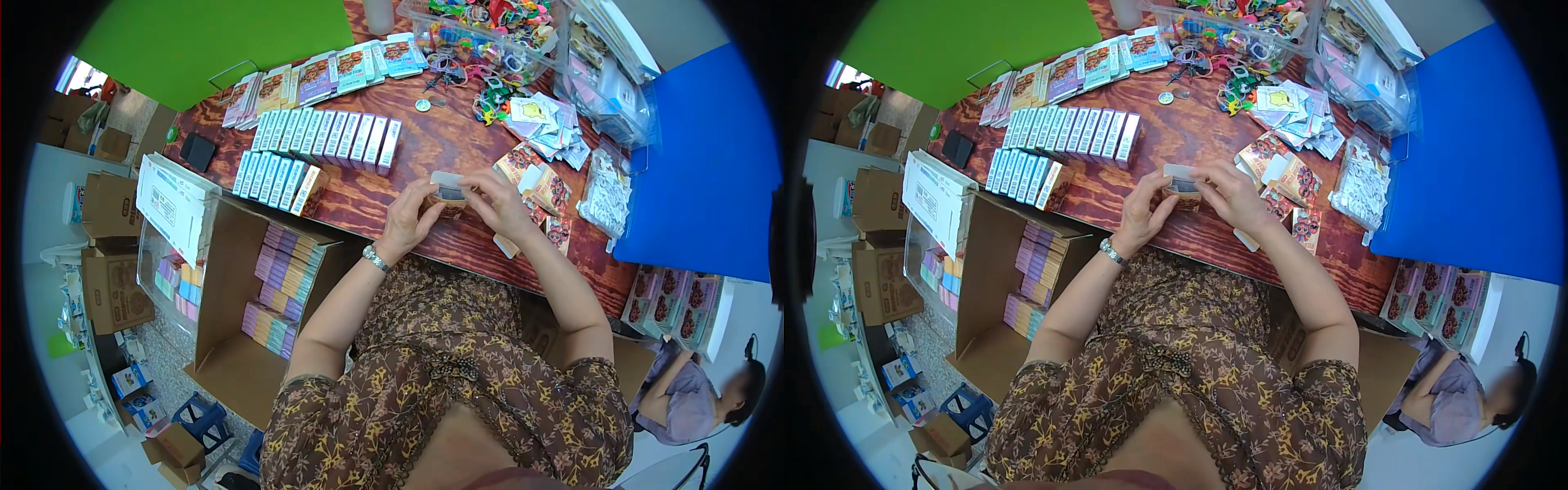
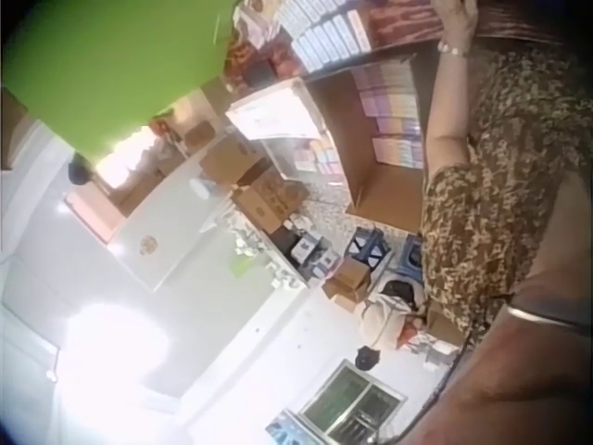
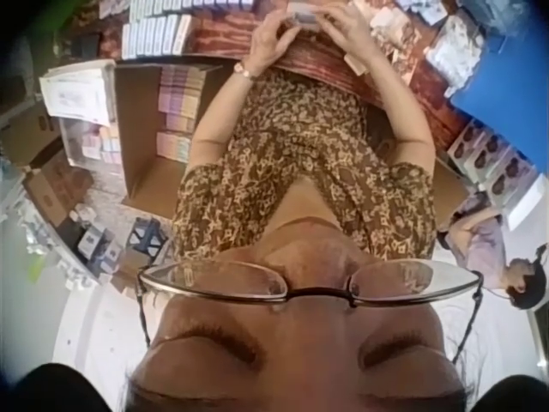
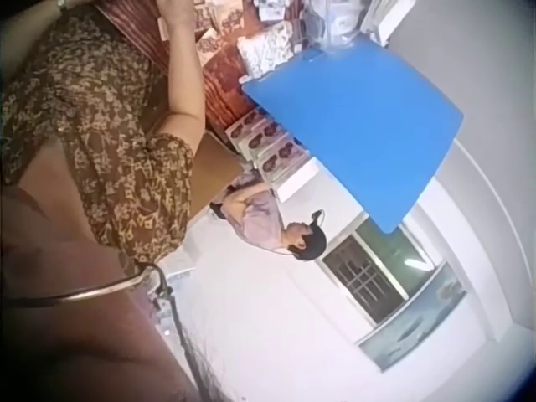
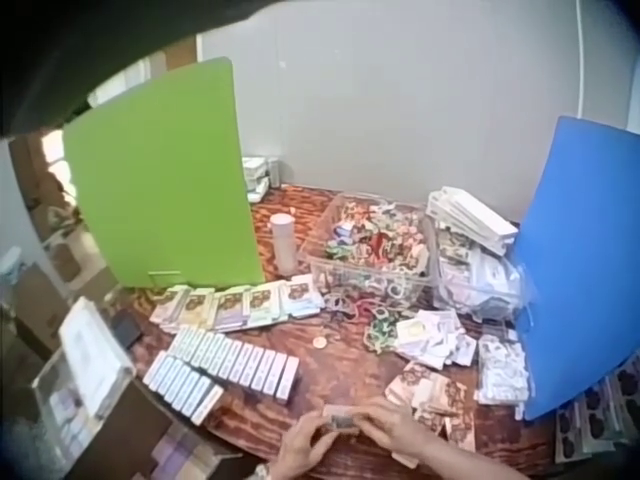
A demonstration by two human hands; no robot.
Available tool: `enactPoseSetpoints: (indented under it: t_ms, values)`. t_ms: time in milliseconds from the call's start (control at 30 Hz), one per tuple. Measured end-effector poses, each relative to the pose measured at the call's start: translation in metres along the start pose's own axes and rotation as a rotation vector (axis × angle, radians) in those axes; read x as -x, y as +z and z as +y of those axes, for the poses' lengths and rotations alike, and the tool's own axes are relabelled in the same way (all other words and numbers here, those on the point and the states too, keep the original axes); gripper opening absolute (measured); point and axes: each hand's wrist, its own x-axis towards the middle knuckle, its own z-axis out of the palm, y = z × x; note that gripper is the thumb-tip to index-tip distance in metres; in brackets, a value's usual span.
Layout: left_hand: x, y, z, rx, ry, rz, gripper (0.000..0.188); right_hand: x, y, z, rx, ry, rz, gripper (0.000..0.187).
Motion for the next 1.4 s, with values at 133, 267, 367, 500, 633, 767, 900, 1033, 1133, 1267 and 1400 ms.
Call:
enactPoseSetpoints:
  t_ms: [133,267,367,500,633,767,900,1033,1133,1267,1400]
  values:
    - [-0.003,-0.008,0.004,0.065,0.009,-0.023,0.030,-0.008,-0.002,-0.015,-0.134,0.293,-0.050,0.015]
    - [-0.003,-0.008,0.008,0.104,-0.026,0.002,0.025,-0.005,0.005,0.000,0.061,-0.046,0.032,0.014]
    - [-0.001,-0.007,0.008,0.100,-0.060,0.036,0.023,-0.004,0.003,0.001,0.115,-0.206,-0.007,0.018]
    - [0.002,-0.006,0.006,0.102,-0.049,0.062,0.023,-0.006,-0.004,-0.006,0.028,-0.127,-0.068,0.017]
    - [0.003,-0.007,0.003,0.081,-0.024,0.082,0.023,-0.016,-0.013,-0.021,-0.150,0.127,-0.229,0.016]
    - [0.001,-0.005,0.007,0.077,-0.037,0.076,0.022,-0.014,-0.006,-0.027,-0.139,0.214,-0.189,0.018]
    - [0.006,-0.002,0.006,0.088,-0.065,0.098,0.028,-0.006,0.009,-0.025,0.053,-0.027,0.000,0.015]
    - [0.012,0.003,0.001,0.158,-0.124,0.125,0.034,0.001,0.018,-0.024,0.247,-0.156,0.065,0.021]
    - [0.014,0.003,-0.001,0.142,-0.126,0.116,0.033,0.000,0.021,-0.032,0.343,-0.243,0.090,0.021]
    - [0.002,-0.003,0.010,0.006,0.022,0.130,0.034,0.003,0.026,-0.032,0.372,-0.231,0.121,0.020]
    - [0.000,-0.004,0.011,0.039,0.020,0.115,0.035,0.002,0.030,-0.034,0.332,-0.185,0.185,0.016]
